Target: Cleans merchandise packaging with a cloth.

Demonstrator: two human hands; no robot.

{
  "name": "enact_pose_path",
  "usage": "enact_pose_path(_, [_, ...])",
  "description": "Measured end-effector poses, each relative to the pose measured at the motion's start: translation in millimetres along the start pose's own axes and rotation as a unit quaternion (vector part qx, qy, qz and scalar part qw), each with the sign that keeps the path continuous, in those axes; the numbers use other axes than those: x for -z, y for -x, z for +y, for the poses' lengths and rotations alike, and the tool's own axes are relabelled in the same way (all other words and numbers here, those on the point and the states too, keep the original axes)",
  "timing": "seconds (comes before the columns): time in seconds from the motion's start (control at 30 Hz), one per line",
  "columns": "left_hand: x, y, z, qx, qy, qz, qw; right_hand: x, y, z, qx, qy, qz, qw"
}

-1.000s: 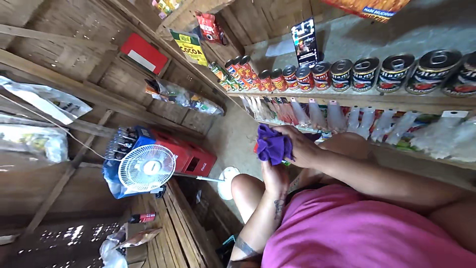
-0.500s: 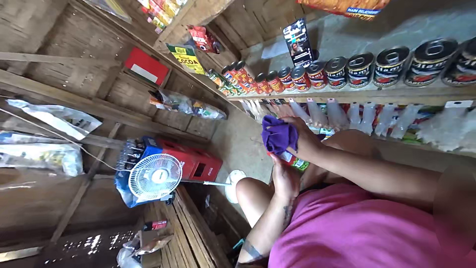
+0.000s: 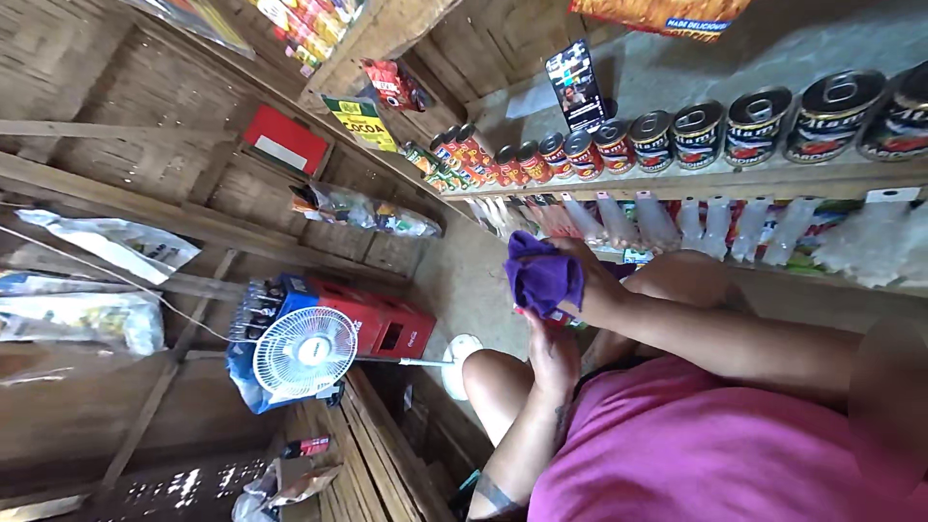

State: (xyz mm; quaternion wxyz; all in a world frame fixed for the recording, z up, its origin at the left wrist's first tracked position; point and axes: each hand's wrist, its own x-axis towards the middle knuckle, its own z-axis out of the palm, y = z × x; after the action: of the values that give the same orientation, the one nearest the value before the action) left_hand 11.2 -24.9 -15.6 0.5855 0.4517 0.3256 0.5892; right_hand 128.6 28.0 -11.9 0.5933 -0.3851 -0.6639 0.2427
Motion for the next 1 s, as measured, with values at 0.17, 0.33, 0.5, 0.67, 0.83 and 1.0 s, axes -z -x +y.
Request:
enact_pose_path(0.17, [-2,0,-2,0.036,0.043,-0.017,0.998,7,-8,3,-0.055,0.014,0.038,0.998])
enact_pose_path(0.33, [-6,-2,8,0.044,0.093,0.002,0.995,8,-12,5,-0.142,-0.118,0.02,0.983])
enact_pose_path(0.5, [-4,-9,20,0.019,0.158,0.016,0.987,1,-6,10,-0.156,-0.209,0.007,0.965])
enact_pose_path(0.67, [5,-18,31,-0.033,0.186,0.012,0.982,-3,0,16,-0.138,-0.23,-0.017,0.963])
enact_pose_path(0.83, [9,-21,36,-0.038,0.198,0.031,0.979,-6,2,21,-0.128,-0.211,-0.018,0.969])
enact_pose_path(1.0, [10,-27,46,-0.073,0.196,0.047,0.977,-5,1,21,-0.156,-0.219,-0.04,0.962])
